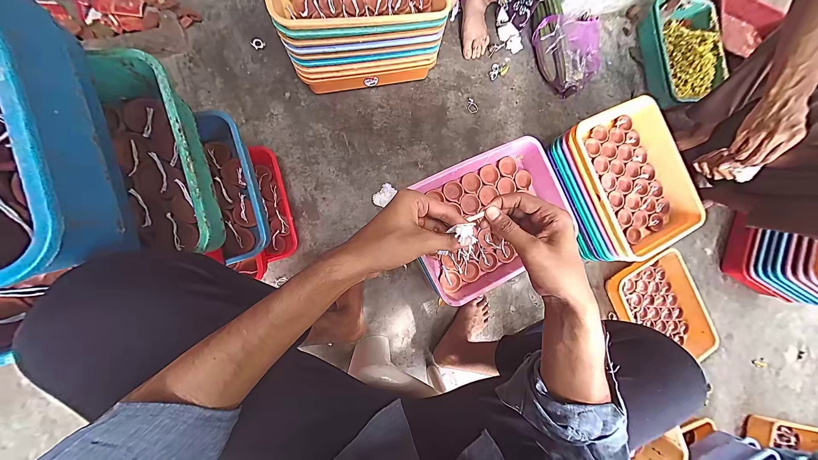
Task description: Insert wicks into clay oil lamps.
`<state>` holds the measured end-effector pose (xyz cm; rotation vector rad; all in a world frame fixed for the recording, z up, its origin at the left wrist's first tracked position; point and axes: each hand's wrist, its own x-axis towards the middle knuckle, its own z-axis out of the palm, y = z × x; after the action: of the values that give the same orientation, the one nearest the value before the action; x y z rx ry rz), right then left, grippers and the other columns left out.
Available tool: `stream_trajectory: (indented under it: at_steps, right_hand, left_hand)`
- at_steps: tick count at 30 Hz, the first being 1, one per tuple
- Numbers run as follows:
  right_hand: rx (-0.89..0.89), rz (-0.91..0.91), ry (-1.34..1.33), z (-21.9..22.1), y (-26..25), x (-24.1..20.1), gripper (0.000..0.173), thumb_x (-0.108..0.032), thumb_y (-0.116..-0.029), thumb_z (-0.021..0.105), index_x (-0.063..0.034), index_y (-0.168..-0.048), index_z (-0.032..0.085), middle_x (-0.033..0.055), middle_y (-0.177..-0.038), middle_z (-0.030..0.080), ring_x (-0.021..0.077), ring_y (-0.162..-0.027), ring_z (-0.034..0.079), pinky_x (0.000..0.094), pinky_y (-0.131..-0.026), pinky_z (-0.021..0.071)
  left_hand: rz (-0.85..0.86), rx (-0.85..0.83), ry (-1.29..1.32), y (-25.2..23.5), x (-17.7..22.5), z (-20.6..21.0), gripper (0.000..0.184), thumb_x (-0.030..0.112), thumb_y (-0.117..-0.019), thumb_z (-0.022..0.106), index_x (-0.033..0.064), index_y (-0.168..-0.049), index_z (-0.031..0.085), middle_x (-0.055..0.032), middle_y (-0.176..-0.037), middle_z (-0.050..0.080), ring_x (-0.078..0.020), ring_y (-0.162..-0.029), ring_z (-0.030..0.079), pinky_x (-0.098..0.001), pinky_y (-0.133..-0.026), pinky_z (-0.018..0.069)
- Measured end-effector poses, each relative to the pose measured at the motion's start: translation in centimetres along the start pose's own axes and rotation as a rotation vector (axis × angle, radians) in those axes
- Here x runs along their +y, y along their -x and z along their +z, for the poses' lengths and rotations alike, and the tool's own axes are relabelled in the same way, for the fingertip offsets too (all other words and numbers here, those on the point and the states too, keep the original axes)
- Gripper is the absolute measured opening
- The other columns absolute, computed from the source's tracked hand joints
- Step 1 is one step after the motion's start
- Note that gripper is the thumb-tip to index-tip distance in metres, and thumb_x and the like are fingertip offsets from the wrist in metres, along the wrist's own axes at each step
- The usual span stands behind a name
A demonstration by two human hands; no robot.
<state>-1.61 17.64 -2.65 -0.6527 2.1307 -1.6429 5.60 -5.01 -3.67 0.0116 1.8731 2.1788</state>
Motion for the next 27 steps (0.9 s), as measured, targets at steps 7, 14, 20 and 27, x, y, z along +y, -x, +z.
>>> stream_trajectory:
  at_steps: [7, 14, 20, 27]
  right_hand:
    - [0.011, 0.061, -0.193, -0.9, 0.2, 0.5, 0.01, -0.002, -0.0911, 0.069, -0.0049, -0.099, 0.074, 0.0038, -0.079, 0.072, 0.0096, -0.065, 0.068, 0.0239, -0.061, 0.0597]
    - [-0.026, 0.045, -0.202, -1.4, 0.2, 1.2, 0.016, 0.002, -0.0895, 0.069, -0.0035, -0.104, 0.075, 0.0054, -0.085, 0.073, 0.0107, -0.07, 0.068, 0.0248, -0.065, 0.0597]
    - [-0.041, 0.05, -0.241, -1.3, 0.1, 1.2, 0.017, 0.001, -0.0942, 0.065, -0.0013, -0.107, 0.076, 0.0082, -0.093, 0.075, 0.0135, -0.075, 0.072, 0.029, -0.07, 0.0628]
    - [-0.068, 0.039, -0.244, -1.4, 0.1, 1.2, 0.023, 0.002, -0.0913, 0.067, -0.0021, -0.112, 0.074, 0.0072, -0.096, 0.074, 0.0121, -0.079, 0.071, 0.0273, -0.074, 0.0618]
  left_hand:
    - [-0.042, 0.036, 0.03, 0.0, 0.2, -0.1, 0.018, -0.002, -0.089, 0.076, -0.0031, -0.107, 0.074, -0.0098, -0.09, 0.075, -0.0123, -0.078, 0.073, -0.0255, -0.075, 0.0619]
    - [-0.056, 0.031, 0.027, 0.0, 0.3, -0.1, 0.019, -0.001, -0.0889, 0.076, -0.0026, -0.107, 0.074, -0.009, -0.092, 0.076, -0.0118, -0.079, 0.073, -0.0246, -0.076, 0.0618]
    - [-0.06, 0.017, 0.031, 0.1, 0.6, -0.1, 0.018, -0.001, -0.0902, 0.075, -0.0023, -0.108, 0.074, -0.0093, -0.094, 0.076, -0.0119, -0.081, 0.073, -0.0247, -0.077, 0.0615]
    - [-0.052, 0.011, 0.061, 0.1, 0.7, -0.2, 0.021, -0.001, -0.0898, 0.075, -0.0027, -0.11, 0.074, -0.0098, -0.101, 0.076, -0.0131, -0.086, 0.073, -0.0256, -0.081, 0.0615]
